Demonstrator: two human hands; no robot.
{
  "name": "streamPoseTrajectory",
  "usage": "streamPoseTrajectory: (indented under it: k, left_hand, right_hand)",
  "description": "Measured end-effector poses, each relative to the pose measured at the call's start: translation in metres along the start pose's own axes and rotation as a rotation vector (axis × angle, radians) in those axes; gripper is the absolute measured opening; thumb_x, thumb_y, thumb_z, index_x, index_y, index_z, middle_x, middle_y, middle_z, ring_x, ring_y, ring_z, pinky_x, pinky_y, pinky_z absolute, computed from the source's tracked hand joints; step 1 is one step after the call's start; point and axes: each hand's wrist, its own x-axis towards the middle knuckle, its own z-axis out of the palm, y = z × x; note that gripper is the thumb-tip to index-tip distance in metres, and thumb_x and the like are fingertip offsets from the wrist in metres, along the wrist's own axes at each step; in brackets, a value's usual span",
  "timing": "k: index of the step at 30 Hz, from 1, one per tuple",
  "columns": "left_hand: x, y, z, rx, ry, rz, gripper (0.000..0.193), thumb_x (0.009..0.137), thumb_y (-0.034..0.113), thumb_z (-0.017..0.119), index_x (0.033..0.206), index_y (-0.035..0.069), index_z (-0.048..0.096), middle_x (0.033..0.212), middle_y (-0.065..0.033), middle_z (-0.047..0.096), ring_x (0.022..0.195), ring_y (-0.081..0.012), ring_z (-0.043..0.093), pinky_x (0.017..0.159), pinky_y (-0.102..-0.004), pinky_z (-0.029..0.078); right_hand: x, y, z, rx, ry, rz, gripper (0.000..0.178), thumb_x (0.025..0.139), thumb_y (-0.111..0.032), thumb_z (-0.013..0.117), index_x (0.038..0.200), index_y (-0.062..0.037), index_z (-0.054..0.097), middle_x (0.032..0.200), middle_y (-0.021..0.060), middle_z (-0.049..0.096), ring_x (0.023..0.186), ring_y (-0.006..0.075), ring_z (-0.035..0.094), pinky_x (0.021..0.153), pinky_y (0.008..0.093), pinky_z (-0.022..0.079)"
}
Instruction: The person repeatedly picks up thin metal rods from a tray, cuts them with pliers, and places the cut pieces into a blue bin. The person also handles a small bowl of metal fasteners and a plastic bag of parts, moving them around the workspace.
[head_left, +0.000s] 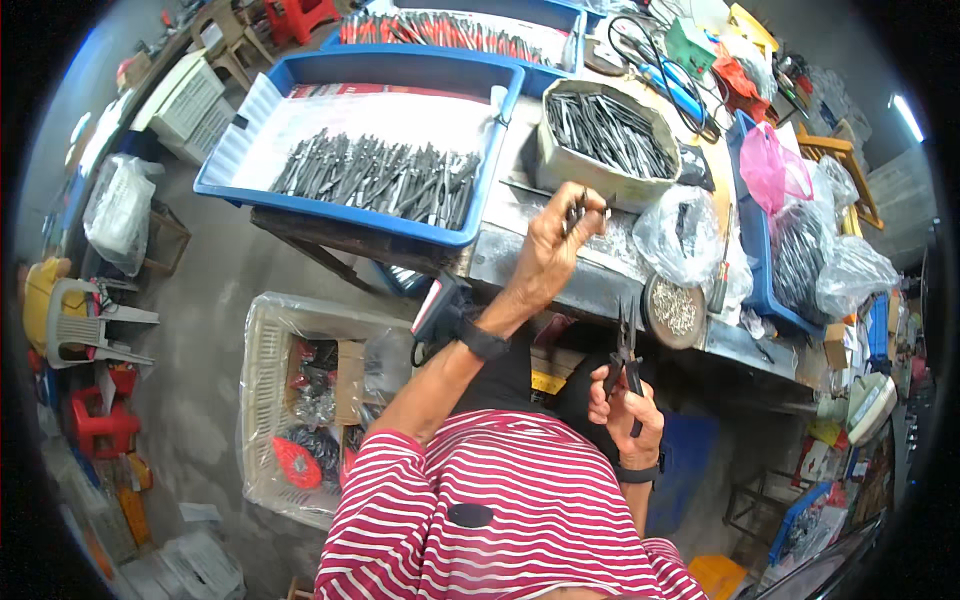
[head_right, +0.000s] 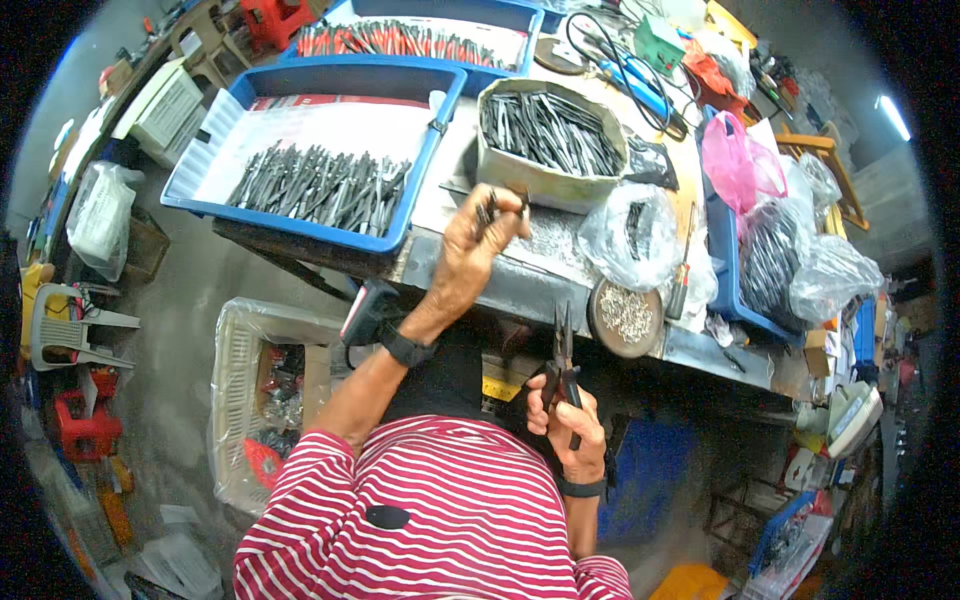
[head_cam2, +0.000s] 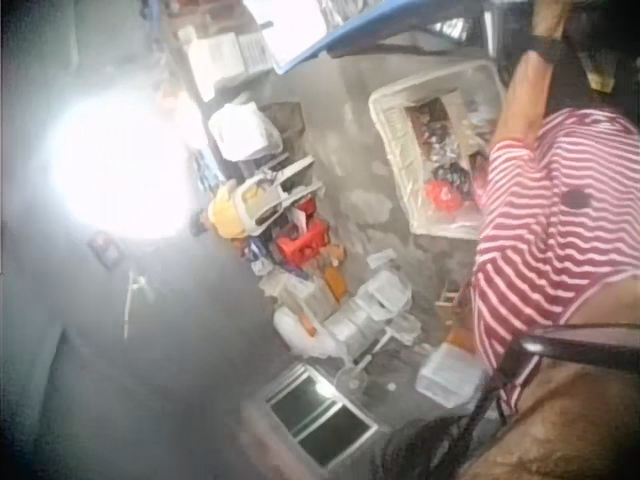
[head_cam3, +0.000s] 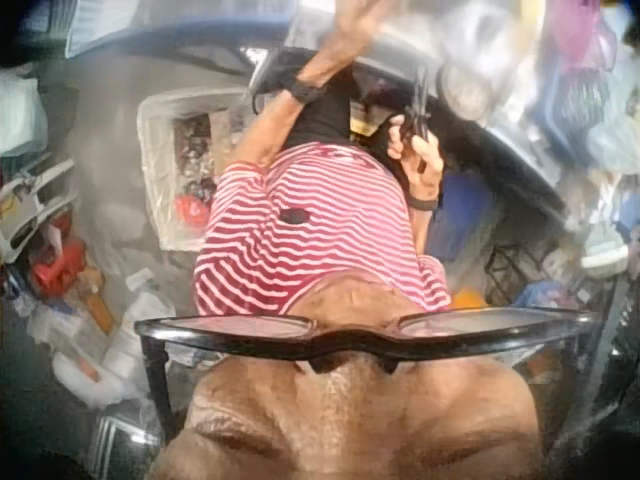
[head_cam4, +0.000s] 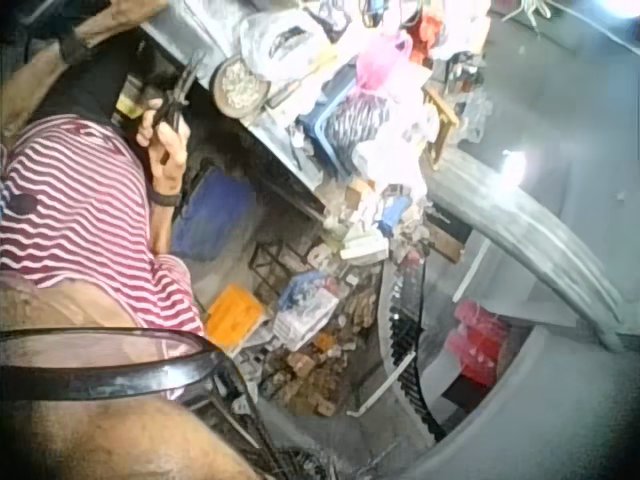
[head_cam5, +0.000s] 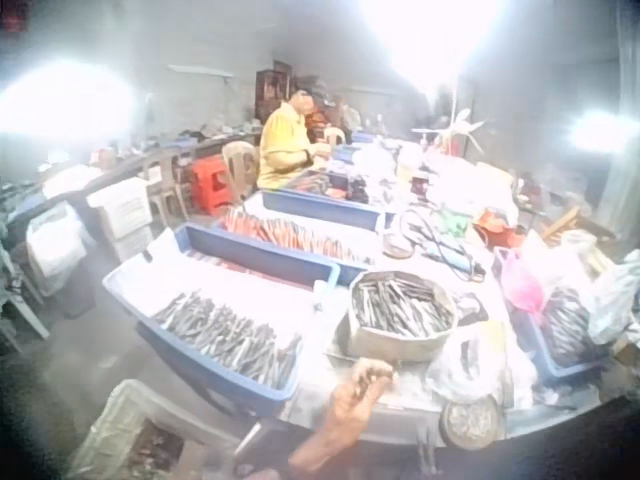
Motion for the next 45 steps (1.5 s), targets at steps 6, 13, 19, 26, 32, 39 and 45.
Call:
streamPoseTrajectory:
  k: [6,13,19,26,32,39,45]
  left_hand:
    - [-0.03,-0.03,-0.002,0.167,-0.022,0.102,0.02,0.094,0.019,0.055,0.109,0.005,0.055,0.092,-0.0007,0.056,0.074,-0.0091,0.052,0.07,-0.0217,0.044]
    - [-0.028,-0.02,-0.003,-0.041,0.024,-0.017,0.013,0.095,0.015,0.053,0.101,0.004,0.056,0.084,-0.0006,0.057,0.073,-0.0081,0.053,0.067,-0.0211,0.046]
    - [-0.005,0.041,-0.029,-0.484,0.161,-0.041,0.011,0.09,0.009,0.057,0.099,0.003,0.058,0.079,-0.0083,0.062,0.07,-0.0157,0.059,0.063,-0.0289,0.052]
    - [0.049,0.096,-0.145,-0.045,0.273,-0.175,0.012,0.088,0.003,0.057,0.097,-0.003,0.06,0.08,-0.0103,0.062,0.065,-0.0151,0.061,0.058,-0.0264,0.054]
    - [0.052,0.068,-0.192,0.375,0.168,-0.53,0.013,0.083,-0.003,0.05,0.096,-0.002,0.053,0.074,-0.0079,0.059,0.057,-0.0124,0.056,0.049,-0.0244,0.051]
    - [0.049,0.053,-0.188,1.247,0.066,-0.319,0.025,0.077,0.003,0.061,0.099,-0.004,0.049,0.077,-0.0136,0.06,0.064,-0.0208,0.061,0.056,-0.0334,0.051]
    - [0.039,0.05,-0.168,1.491,0.197,-0.097,0.041,0.075,0.001,0.064,0.113,-0.005,0.051,0.105,-0.0263,0.06,0.095,-0.037,0.06,0.083,-0.0424,0.048]
  right_hand:
    - [0.0,0.0,-0.004,-0.048,0.023,-0.036,0.053,0.079,-0.028,0.061,0.117,0.0066,0.048,0.086,0.0102,0.052,0.07,0.0141,0.045,0.059,0.0289,0.037]
    - [0.002,-0.001,-0.002,-0.006,-0.027,-0.04,0.049,0.081,-0.025,0.063,0.116,0.0064,0.049,0.087,0.0095,0.054,0.071,0.0145,0.047,0.059,0.03,0.039]
    - [-0.001,-0.002,-0.002,-0.047,0.007,-0.049,0.047,0.081,-0.024,0.063,0.114,0.0063,0.05,0.085,0.0089,0.054,0.069,0.0142,0.046,0.058,0.0293,0.038]
    - [0.0,0.0,-0.002,-0.127,0.077,-0.042,0.05,0.078,-0.026,0.061,0.114,0.0069,0.049,0.084,0.0085,0.054,0.068,0.013,0.046,0.057,0.0274,0.037]
    - [0.0,-0.002,0.001,-0.105,0.097,-0.023,0.043,0.08,-0.02,0.061,0.113,0.0056,0.051,0.085,0.0061,0.056,0.069,0.0113,0.048,0.058,0.0262,0.039]
    - [0.0,-0.001,-0.001,-0.168,0.162,-0.004,0.046,0.078,-0.022,0.061,0.113,0.006,0.051,0.085,0.0064,0.056,0.068,0.012,0.048,0.059,0.0268,0.039]
    - [0.001,-0.001,0.0,-0.203,0.133,-0.021,0.045,0.078,-0.021,0.063,0.112,0.0063,0.051,0.083,0.006,0.055,0.068,0.0102,0.047,0.057,0.0251,0.039]
